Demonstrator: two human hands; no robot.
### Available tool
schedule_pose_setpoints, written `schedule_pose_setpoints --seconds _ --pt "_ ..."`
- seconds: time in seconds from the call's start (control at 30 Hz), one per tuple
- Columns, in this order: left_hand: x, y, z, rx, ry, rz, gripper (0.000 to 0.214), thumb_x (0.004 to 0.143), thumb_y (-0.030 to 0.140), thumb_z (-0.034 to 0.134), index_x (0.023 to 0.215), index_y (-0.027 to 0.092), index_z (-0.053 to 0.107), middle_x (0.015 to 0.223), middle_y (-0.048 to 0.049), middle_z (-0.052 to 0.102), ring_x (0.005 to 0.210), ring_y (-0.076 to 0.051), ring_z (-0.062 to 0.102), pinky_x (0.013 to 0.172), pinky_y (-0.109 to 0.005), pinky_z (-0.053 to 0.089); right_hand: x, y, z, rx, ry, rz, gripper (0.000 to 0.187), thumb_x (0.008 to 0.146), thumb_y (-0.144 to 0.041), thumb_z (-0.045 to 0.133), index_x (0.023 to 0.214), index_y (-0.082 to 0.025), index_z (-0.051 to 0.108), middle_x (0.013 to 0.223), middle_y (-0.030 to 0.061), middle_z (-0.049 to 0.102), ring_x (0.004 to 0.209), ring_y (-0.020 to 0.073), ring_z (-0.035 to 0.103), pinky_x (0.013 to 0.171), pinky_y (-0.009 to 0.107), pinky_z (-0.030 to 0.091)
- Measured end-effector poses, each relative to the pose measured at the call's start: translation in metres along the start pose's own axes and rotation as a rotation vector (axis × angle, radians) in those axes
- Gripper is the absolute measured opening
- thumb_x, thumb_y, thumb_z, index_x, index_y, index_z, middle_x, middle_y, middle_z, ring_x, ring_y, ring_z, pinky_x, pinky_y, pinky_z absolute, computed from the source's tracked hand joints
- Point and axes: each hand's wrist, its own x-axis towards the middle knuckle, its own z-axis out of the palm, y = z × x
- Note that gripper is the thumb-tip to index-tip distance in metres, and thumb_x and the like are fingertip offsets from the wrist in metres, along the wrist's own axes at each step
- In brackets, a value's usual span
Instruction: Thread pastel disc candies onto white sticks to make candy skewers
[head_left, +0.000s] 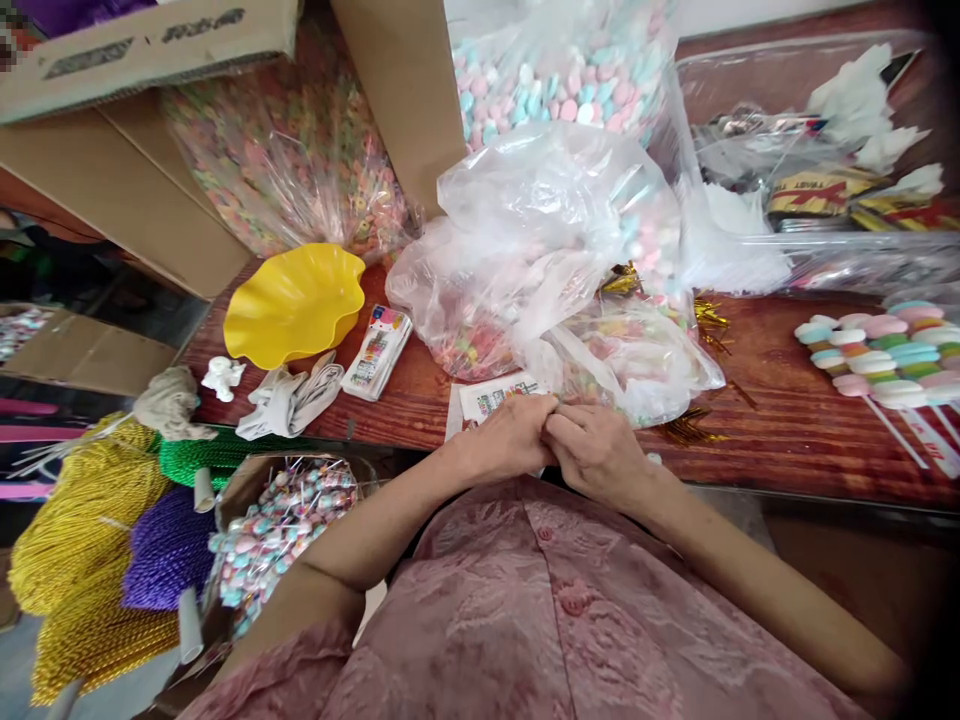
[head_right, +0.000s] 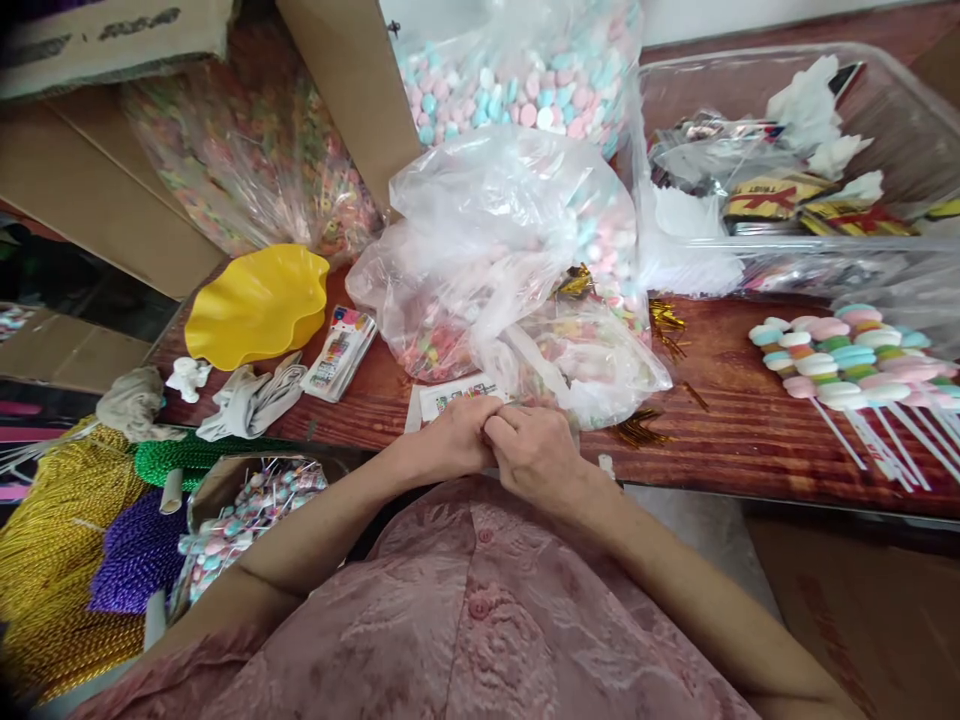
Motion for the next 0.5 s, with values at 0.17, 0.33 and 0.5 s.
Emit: schedule_pose_setpoints --seconds 0.17,0.33,0.5 --pt "-0.006 0.004 -0.045 -0.687 -0.147 -0.161 0.060 0.073 0.045 0.076 0.123 0.015 0.060 0.081 -0.0001 0.066 0.061 -0.008 0.055 0.059 -0.021 0.044 0.024 0.026 -0.038 0.121 -0.177 -0.075 0.024 0.094 -0.016 0.045 0.080 -0.019 0.064 0.068 0.0012 0.058 0.060 0.0118 0.046 0.057 0.029 0.029" --pt "-0.001 0.004 -0.045 -1.080 -0.026 -0.328 0.041 0.064 0.048 0.084 0.082 0.013 0.072 0.065 0.0001 0.065 0.053 -0.005 0.054 0.050 -0.017 0.041 0.050 0.043 -0.065 0.144 -0.189 0.003 0.018 0.094 -0.025 0.053 0.087 -0.021 0.069 0.074 0.0029 0.062 0.068 0.0140 0.054 0.062 0.029 0.037" --pt "0.009 0.008 -0.016 -1.193 0.353 -0.321 0.038 0.052 0.041 0.090 0.071 0.014 0.072 0.063 0.0009 0.067 0.053 -0.006 0.057 0.053 -0.017 0.045 0.051 0.046 -0.051 0.354 0.069 0.259 0.013 0.092 -0.022 0.055 0.086 -0.021 0.066 0.073 0.0008 0.066 0.063 0.0122 0.059 0.059 0.026 0.044"
